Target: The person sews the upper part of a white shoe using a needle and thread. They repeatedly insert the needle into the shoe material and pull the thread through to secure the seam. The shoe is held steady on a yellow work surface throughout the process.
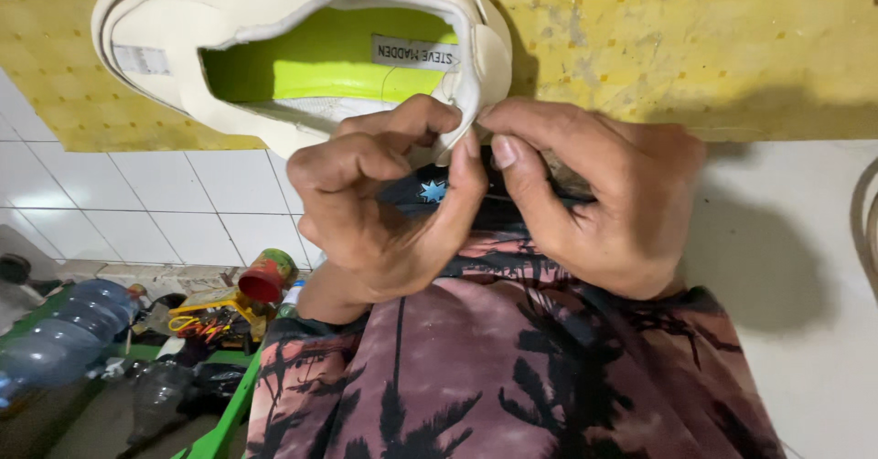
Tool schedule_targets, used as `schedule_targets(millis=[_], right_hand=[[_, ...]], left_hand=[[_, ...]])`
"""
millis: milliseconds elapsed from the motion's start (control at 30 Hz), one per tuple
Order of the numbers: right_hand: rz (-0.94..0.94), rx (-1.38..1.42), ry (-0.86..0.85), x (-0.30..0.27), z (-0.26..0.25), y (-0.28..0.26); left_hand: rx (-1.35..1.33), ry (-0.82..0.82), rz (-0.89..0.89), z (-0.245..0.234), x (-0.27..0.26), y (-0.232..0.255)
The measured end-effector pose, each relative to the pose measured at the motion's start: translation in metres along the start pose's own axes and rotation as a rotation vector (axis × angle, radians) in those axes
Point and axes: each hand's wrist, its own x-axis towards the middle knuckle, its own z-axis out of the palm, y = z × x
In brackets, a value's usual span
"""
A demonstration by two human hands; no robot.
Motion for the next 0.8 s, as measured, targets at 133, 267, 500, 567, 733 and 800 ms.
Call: schedule_targets(millis=[133, 267, 500, 567, 733, 800], right_hand=[[-0.015, -0.077, -0.121, -0.002, -0.007, 0.002], [-0.011, -0.232, -0.187, 0.000, -0.015, -0.005], [-0.027, -0.196, -0.156, 0.017, -0.008, -0.020], [-0.003, -0.199, -0.131, 0.015, -0.004, -0.021], [0.085, -0.162, 0.005, 0.018, 0.009, -0.027], [0.054, -0.142, 0.013, 0.018, 0.011, -0.021]], left_hand=[[0.059, 0.073, 0.099, 0.004, 0.001, -0.006], [-0.100, 0.067, 0.236, 0.007, 0.006, -0.011], [0.161, 0.250, 0.244, 0.015, 0.006, -0.010], [0.227, 0.295, 0.243, 0.016, 0.006, -0.007], [0.299, 0.307, 0.202, 0.014, 0.007, -0.004], [0.324, 0.324, 0.191, 0.015, 0.006, -0.004]])
